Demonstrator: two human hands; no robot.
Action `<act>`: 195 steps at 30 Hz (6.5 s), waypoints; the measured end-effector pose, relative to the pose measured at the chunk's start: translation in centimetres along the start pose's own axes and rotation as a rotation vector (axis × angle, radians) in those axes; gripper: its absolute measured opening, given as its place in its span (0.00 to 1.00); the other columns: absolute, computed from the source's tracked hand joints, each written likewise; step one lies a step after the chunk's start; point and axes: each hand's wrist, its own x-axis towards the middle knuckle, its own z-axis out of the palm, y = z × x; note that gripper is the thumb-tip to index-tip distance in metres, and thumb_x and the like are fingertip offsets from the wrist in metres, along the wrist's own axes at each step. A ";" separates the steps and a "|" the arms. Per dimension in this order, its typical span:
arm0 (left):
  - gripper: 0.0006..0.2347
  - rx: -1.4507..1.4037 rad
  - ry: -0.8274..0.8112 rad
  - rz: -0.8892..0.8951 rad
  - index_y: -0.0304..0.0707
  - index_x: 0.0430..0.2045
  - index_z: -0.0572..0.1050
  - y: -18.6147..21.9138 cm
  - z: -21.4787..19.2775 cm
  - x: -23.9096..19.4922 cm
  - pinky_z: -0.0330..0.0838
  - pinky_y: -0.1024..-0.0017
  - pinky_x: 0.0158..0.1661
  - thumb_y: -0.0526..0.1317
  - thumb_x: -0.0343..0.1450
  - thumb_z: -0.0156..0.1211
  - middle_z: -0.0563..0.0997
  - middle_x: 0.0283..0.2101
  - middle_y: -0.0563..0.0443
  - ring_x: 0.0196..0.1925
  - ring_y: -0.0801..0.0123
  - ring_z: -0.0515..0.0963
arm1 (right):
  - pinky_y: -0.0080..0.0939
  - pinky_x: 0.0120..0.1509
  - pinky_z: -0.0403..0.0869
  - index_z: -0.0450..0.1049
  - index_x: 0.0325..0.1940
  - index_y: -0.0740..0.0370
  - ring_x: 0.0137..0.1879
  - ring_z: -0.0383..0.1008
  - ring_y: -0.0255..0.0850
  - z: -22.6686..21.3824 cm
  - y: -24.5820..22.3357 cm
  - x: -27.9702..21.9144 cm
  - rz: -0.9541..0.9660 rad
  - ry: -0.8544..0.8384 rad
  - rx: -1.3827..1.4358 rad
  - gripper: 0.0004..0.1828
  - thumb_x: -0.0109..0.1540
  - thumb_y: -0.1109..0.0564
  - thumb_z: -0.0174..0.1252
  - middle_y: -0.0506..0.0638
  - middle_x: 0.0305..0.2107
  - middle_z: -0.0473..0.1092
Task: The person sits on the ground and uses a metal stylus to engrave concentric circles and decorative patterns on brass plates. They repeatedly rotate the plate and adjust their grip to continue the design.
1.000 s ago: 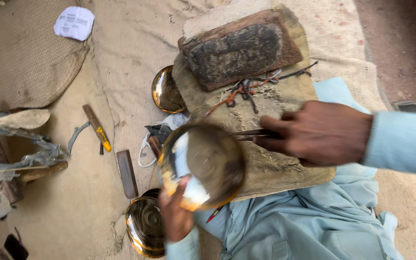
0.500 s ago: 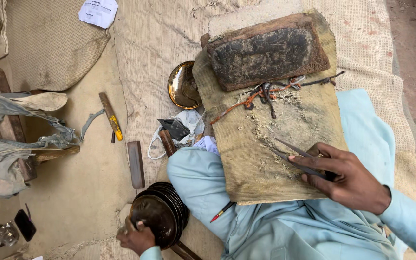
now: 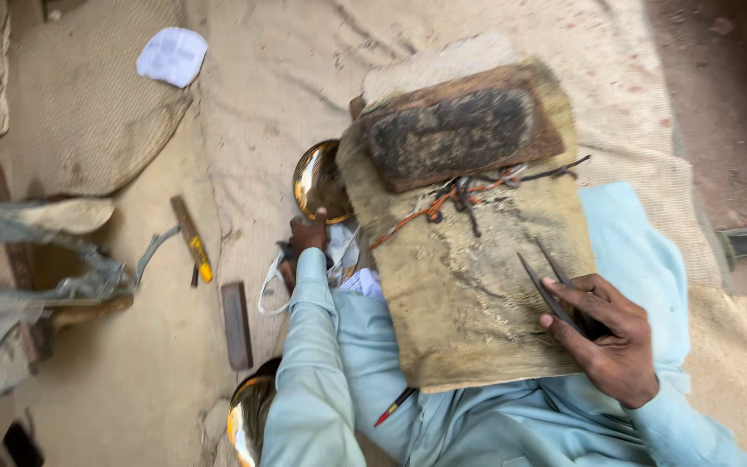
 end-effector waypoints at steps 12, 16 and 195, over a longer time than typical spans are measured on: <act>0.17 -0.316 -0.090 -0.208 0.31 0.37 0.74 -1.0 -3.6 -0.9 0.82 0.52 0.50 0.45 0.63 0.66 0.81 0.43 0.38 0.46 0.46 0.86 | 0.28 0.35 0.64 0.78 0.57 0.62 0.32 0.66 0.29 0.0 1.0 0.1 0.017 0.040 0.037 0.27 0.53 0.63 0.69 0.47 0.33 0.73; 0.12 -1.146 -0.323 -0.180 0.31 0.36 0.71 -3.7 -5.5 -1.6 0.77 0.41 0.54 0.36 0.62 0.59 0.78 0.40 0.38 0.51 0.40 0.78 | 0.29 0.33 0.63 0.79 0.57 0.62 0.30 0.64 0.30 0.0 1.1 0.1 0.055 0.031 0.040 0.27 0.53 0.63 0.70 0.48 0.31 0.72; 0.35 -1.280 -0.914 0.509 0.28 0.71 0.51 6.8 -6.1 -31.8 0.65 0.64 0.66 0.28 0.63 0.49 0.66 0.64 0.38 0.64 0.60 0.70 | 0.42 0.27 0.68 0.79 0.39 0.67 0.31 0.60 0.42 0.7 -11.1 17.3 -1.061 -1.813 -1.819 0.19 0.72 0.52 0.48 0.57 0.39 0.57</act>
